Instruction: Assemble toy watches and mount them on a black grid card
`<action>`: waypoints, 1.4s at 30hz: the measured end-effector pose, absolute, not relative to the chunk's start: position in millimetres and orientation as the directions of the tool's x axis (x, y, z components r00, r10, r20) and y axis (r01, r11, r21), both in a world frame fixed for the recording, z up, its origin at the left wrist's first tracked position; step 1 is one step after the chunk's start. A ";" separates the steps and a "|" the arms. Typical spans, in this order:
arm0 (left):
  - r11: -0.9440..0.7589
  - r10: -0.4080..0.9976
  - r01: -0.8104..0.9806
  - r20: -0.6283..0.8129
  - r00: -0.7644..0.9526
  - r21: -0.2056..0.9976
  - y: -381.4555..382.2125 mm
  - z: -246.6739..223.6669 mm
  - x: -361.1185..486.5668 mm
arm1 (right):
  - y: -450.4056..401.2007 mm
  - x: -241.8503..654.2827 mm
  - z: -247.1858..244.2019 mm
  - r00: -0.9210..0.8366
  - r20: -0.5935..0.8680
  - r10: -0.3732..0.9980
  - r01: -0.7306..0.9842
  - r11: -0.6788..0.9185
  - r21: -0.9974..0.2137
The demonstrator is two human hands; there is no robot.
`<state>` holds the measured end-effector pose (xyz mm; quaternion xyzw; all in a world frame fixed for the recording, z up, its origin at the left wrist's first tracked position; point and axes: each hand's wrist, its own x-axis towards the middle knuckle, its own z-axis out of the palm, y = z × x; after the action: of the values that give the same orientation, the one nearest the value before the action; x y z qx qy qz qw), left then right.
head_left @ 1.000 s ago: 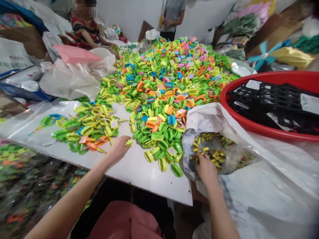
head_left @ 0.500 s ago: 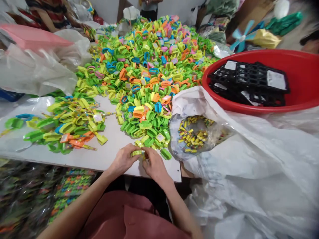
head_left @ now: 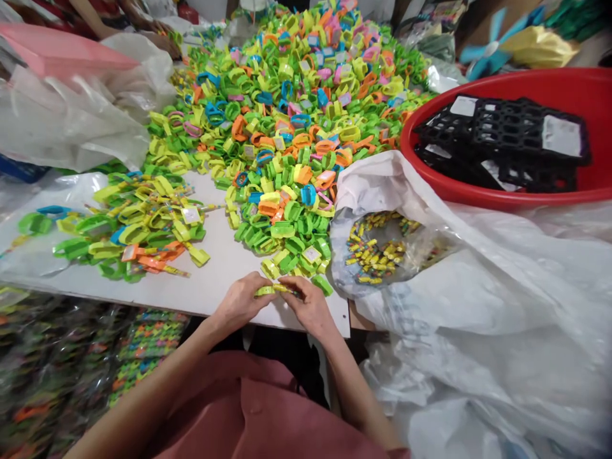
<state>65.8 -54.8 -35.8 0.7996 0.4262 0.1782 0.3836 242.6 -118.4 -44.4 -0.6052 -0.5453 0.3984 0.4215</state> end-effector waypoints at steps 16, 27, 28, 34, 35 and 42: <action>-0.373 0.763 0.608 -0.141 0.630 0.701 -61.3 -33.2 68.7 | -118.8 262.0 -42.7 -0.197 0.137 0.971 0.448 0.214 -0.868; -0.631 0.731 0.637 0.063 0.680 0.442 -65.8 -30.6 53.6 | -117.0 277.8 -42.6 -0.191 -0.022 0.981 0.428 0.063 -0.902; -0.608 0.771 0.702 0.063 0.634 0.371 -49.9 -15.3 44.3 | -114.8 289.9 -42.9 -0.063 0.004 0.998 0.494 0.035 -0.869; -0.250 0.958 0.965 0.124 0.259 -0.081 52.1 54.2 14.3 | -101.9 391.1 -53.2 0.308 0.118 0.944 0.884 -0.238 -0.403; -0.310 0.949 0.947 0.039 0.314 -0.079 63.8 49.7 20.5 | -99.8 399.6 -58.1 0.296 0.088 0.951 0.914 -0.255 -0.316; -0.466 0.877 0.885 -0.126 0.464 0.014 100.9 -11.0 59.5 | -88.9 398.0 -75.1 0.267 0.010 0.964 0.960 -0.265 -0.091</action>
<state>59.5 100.9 -11.0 0.8547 0.5153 -0.0504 0.0388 398.0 -88.9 -75.1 -0.7948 -0.6051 0.0239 0.0393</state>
